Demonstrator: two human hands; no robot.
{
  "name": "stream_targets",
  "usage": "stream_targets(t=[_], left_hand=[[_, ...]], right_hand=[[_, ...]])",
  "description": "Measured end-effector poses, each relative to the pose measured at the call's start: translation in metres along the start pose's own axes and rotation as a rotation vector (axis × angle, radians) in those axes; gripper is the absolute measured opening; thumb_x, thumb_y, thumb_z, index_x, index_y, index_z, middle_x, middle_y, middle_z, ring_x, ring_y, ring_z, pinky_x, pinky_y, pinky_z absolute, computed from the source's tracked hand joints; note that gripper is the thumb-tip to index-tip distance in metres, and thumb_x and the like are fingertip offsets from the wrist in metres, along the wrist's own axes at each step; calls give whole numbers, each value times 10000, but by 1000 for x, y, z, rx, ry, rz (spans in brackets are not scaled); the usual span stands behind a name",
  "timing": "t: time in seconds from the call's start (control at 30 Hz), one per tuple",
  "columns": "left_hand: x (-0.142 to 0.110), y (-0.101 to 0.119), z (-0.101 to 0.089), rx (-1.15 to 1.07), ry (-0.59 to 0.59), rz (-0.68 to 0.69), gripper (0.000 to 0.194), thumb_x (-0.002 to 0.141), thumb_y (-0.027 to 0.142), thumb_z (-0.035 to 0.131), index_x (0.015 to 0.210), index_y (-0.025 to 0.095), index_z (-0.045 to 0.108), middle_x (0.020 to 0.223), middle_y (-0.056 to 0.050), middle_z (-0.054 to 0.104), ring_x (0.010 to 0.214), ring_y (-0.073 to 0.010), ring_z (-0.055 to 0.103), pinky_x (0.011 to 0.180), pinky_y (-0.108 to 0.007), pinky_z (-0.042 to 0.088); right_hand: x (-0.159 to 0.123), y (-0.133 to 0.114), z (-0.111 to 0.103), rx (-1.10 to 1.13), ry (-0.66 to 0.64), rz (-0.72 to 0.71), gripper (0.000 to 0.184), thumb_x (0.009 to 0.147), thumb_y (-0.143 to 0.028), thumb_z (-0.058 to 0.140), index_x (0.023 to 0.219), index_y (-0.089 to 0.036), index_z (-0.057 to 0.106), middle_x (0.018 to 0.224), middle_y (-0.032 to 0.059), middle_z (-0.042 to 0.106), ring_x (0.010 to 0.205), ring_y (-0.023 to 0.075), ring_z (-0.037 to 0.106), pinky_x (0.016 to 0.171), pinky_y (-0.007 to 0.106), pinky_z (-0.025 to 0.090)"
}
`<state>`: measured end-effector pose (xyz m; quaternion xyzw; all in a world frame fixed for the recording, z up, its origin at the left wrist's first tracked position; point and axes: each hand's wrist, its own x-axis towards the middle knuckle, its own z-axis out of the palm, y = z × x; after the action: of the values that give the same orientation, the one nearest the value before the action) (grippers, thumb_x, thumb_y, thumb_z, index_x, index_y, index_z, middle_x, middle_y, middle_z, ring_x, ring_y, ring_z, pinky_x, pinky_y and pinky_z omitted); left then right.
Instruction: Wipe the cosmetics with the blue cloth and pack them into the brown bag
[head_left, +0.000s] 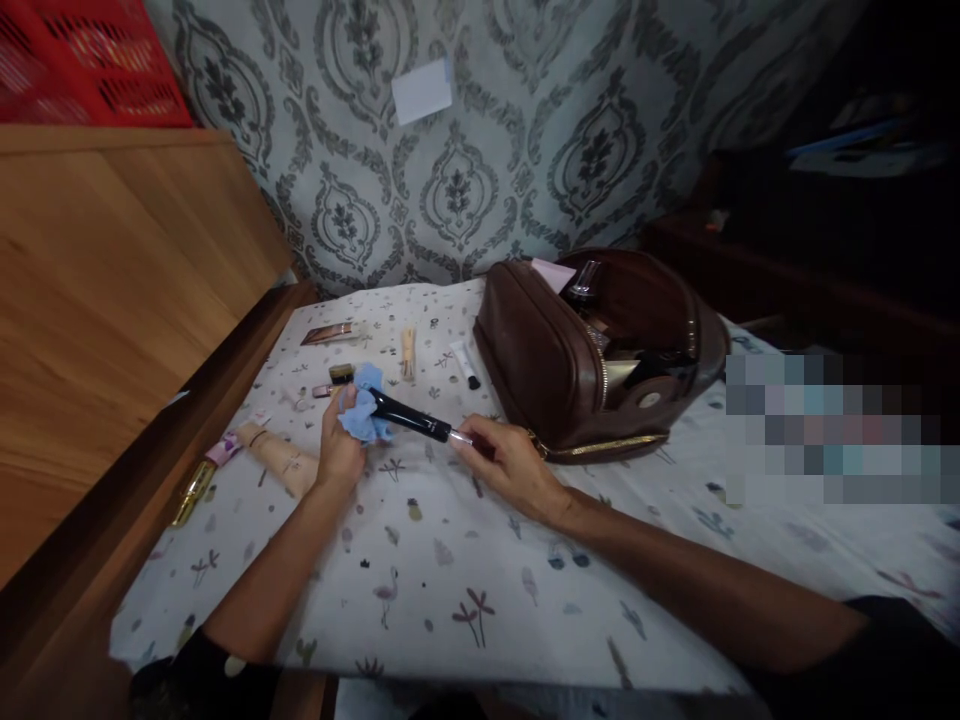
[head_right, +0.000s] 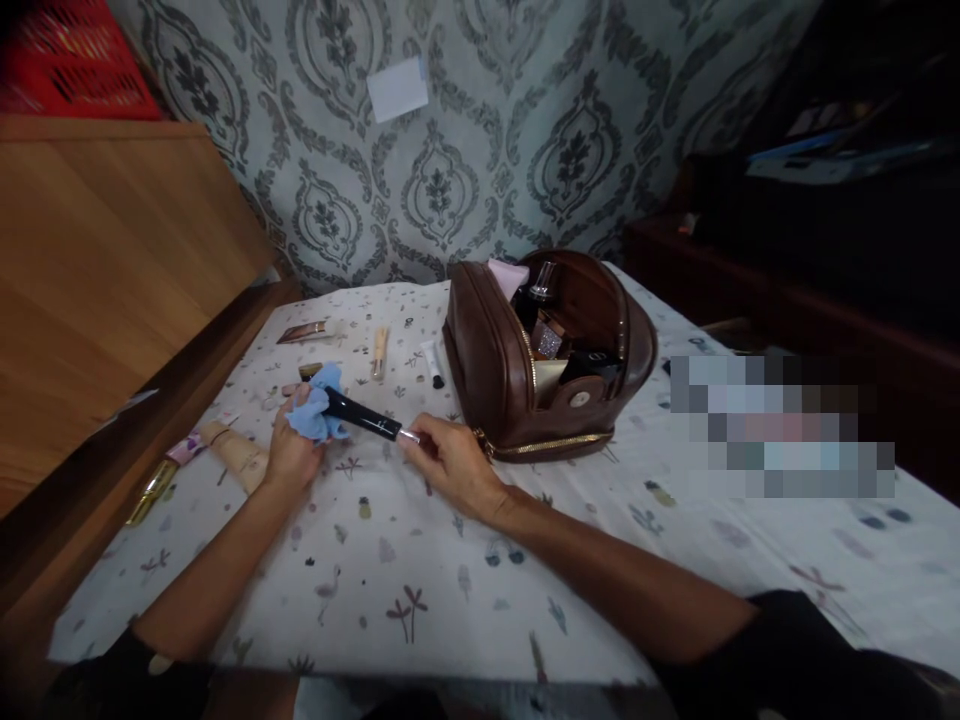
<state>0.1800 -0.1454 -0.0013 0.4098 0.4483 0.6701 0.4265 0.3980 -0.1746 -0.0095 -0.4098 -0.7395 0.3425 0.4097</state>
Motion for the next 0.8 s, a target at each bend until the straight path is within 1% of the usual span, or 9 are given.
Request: stream_targets(t=[0.07,0.17,0.23,0.27,0.33,0.43,0.6,0.7,0.8], left_hand=[[-1,1,2,-56,13,-43,438,690,539,800,761,207,524,606,87,490,491,-71,457,442,-180,407],[-5,-1,7,-100,-1,-102,461,658,544,838,866,207,602,762,48,637,674,-94,609,622,-200,534],[-9,-4,11,-110,-38,-155,487,647,529,857,943,209,640,880,21,692,795,-109,654,729,-214,555],[-12,-5,13,-111,-61,-184,497,648,525,859,971,211,649,904,15,702,815,-115,662,745,-218,556],[-19,-9,17,-113,-117,-228,512,664,522,852,1026,217,657,902,12,706,795,-120,666,723,-222,553],[-28,-12,21,-83,-228,-235,497,706,507,827,1064,205,663,890,1,706,775,-124,660,706,-215,539],[-41,-13,24,118,-423,-210,422,777,513,762,1023,175,701,920,-28,724,837,-154,663,776,-234,545],[-44,-12,23,159,-442,-235,443,751,517,778,1022,172,712,913,-40,737,832,-169,674,768,-247,556],[-43,-6,23,146,-370,-267,494,697,518,817,1027,167,706,889,-44,743,786,-170,684,727,-246,559]], right_hand=[[0,2,2,9,-16,32,260,891,-391,551,717,-199,525,560,-42,494,494,108,464,514,237,366],[0,6,4,19,-28,52,258,875,-390,569,710,-195,529,597,-32,507,510,109,471,505,232,363],[0,7,4,6,-14,26,257,880,-387,565,715,-192,538,602,-29,505,540,111,468,516,226,360],[0,7,4,-3,-6,10,256,881,-385,564,717,-190,542,603,-28,505,555,112,466,524,224,359],[0,6,4,-19,1,-5,257,879,-382,565,712,-190,536,598,-29,503,562,111,459,532,224,354],[0,5,4,-30,19,-11,235,869,-342,564,694,-195,507,583,-36,495,541,106,445,532,227,350],[1,7,5,-28,69,-69,160,848,-261,564,710,-198,514,577,-47,474,530,103,427,530,225,344],[-1,8,7,-46,85,-116,135,835,-217,559,712,-199,507,610,-41,484,557,106,448,552,225,353],[-3,4,6,-49,90,-136,136,831,-206,586,718,-199,510,640,-35,508,582,110,475,567,224,368]])
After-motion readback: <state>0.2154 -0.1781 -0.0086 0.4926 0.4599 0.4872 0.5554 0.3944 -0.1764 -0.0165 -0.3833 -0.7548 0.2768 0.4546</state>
